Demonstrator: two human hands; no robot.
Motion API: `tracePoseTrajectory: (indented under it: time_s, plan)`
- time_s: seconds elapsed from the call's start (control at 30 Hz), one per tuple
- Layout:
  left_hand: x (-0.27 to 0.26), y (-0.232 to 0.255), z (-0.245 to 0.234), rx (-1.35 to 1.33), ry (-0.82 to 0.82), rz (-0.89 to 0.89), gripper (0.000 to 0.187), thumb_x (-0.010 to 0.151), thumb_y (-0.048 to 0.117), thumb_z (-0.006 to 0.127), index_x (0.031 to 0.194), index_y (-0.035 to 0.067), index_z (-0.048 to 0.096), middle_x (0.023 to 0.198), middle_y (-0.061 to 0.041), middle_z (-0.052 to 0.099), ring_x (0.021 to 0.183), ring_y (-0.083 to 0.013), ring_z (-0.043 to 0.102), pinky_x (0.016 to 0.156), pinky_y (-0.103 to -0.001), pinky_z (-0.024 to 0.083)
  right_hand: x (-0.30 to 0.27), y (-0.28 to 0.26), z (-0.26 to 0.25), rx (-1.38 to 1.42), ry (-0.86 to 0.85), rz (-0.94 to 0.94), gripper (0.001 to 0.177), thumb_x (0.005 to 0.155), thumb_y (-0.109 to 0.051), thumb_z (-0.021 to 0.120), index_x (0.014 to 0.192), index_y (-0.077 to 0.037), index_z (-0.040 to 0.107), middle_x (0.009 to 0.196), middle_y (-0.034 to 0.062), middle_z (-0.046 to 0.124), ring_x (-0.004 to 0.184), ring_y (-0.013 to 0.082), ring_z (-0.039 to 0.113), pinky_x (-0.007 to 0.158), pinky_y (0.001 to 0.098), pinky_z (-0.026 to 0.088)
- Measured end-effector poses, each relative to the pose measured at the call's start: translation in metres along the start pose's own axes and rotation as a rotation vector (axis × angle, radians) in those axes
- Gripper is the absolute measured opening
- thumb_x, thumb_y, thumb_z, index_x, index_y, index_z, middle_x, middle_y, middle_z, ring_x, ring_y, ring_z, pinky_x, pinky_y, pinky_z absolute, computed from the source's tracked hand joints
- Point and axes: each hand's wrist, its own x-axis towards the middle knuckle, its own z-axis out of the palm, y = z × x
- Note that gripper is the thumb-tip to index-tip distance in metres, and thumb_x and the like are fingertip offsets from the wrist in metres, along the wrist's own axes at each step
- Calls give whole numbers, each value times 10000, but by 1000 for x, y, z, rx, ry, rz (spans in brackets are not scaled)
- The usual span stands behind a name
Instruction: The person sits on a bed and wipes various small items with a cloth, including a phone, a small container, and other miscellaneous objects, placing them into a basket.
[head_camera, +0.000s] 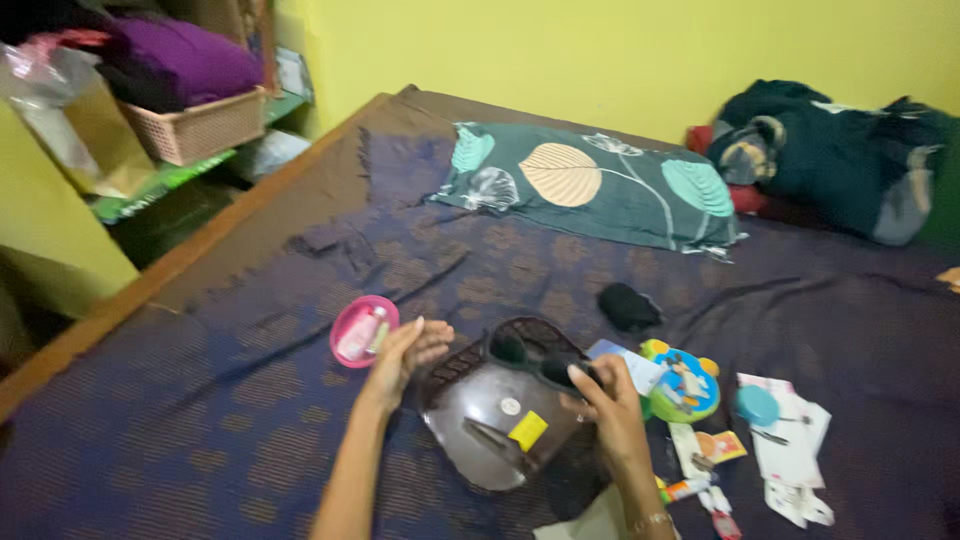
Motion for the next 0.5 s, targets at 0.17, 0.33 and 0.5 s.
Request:
tracePoseTrajectory:
  time_s: [0.17,0.33,0.5]
  plan:
    - [18,-31,-27,-275,-26,54,530,1068,404,391,1244,-27,644,1192,-193,709,1145,-309,672,1019,-487,516,-27,1,42,-164,13,218,377,871,-183,688,1245,-162,643,981,48,664,770,198,730,664,333,611]
    - [22,-37,-32,-447,-44,90,545,1060,414,372,1255,-22,634,1202,-187,702,1156,-320,662,1028,-501,511,-37,4,63,-621,-141,291,271,897,-261,724,1117,-105,749,868,41,778,781,120,707,675,303,591]
    - [23,-37,-33,-410,-4,73,542,1087,404,363,1257,-34,634,1187,-199,701,1130,-310,667,1012,-486,526,-39,4,75,-886,-361,144,276,869,-295,729,1064,-105,773,844,75,823,711,158,744,669,310,573]
